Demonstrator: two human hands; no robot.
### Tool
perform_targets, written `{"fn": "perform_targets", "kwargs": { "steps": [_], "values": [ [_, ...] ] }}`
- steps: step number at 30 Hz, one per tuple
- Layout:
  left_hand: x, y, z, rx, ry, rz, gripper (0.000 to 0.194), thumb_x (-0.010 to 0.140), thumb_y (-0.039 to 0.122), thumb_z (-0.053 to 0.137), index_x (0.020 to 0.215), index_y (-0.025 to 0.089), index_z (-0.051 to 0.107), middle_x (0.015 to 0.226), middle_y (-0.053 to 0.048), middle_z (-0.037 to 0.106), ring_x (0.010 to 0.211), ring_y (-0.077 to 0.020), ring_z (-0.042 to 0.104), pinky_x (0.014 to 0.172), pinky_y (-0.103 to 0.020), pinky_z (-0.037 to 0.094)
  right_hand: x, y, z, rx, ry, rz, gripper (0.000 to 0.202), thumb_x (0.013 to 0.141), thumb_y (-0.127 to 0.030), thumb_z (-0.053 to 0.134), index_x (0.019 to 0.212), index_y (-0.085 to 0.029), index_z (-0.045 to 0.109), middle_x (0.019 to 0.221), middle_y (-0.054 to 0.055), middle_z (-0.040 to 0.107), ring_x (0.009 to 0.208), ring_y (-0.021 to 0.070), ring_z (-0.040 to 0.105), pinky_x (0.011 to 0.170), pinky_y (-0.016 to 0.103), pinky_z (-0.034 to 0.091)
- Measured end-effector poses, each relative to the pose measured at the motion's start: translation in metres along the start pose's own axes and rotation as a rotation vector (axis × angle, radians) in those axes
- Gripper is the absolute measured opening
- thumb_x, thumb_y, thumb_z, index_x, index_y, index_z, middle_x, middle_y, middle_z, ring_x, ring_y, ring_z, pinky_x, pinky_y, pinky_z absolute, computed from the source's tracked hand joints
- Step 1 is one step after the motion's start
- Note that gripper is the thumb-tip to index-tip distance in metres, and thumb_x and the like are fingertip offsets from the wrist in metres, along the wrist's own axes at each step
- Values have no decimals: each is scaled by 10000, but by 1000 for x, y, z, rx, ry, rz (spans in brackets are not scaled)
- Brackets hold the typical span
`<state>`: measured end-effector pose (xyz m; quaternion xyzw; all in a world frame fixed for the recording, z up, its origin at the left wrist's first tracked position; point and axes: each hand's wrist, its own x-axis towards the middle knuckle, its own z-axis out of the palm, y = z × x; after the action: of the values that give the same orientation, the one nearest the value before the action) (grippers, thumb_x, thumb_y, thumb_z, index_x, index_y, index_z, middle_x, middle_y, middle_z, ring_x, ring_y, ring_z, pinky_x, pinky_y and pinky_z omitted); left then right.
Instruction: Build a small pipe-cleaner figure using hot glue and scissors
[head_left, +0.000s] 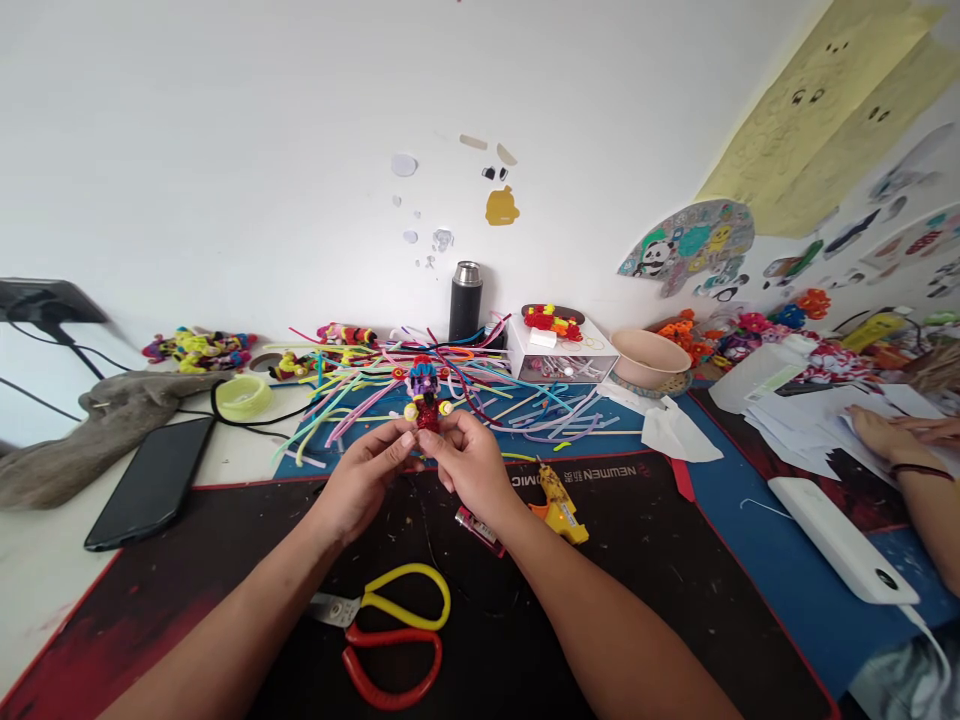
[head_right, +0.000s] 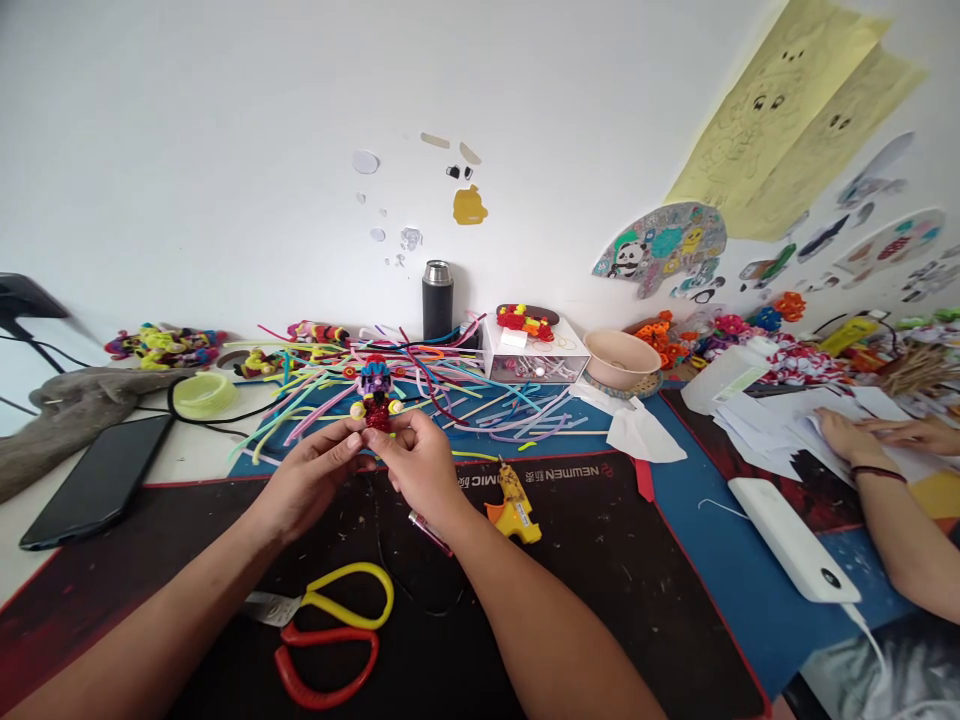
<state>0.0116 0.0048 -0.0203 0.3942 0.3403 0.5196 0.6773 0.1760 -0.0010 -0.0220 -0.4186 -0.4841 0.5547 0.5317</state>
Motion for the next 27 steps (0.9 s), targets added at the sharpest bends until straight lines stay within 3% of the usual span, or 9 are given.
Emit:
{"fn": "perform_targets", "kwargs": {
  "steps": [12,19,27],
  "values": [
    [2,-9,-4,-97,-7,-57,347,759,390,1025,970,150,887,1086,-147,847,897,-244,739,745,-321,610,-1,0,2,-7,-35,25,522,815,-664,871,912,-243,578,550,-119,535,365,81,422,363,228,279],
    [1,-6,-3,-83,-3,-48,345,779,401,1006,1010,174,886,1195,-143,839,954,-253,755,767,-322,629,-2,-1,3,-2,-69,55,533,804,-647,894,956,-229,600,589,-112,579,359,73,433,359,221,286],
    [1,-5,-2,-80,-5,-25,285,808,399,985,958,182,874,1161,-142,848,1000,-284,773,834,-366,640,-1,1,2,-10,-76,49,519,815,-646,884,953,-235,600,609,-108,592,366,77,451,359,223,304]
  ]
}}
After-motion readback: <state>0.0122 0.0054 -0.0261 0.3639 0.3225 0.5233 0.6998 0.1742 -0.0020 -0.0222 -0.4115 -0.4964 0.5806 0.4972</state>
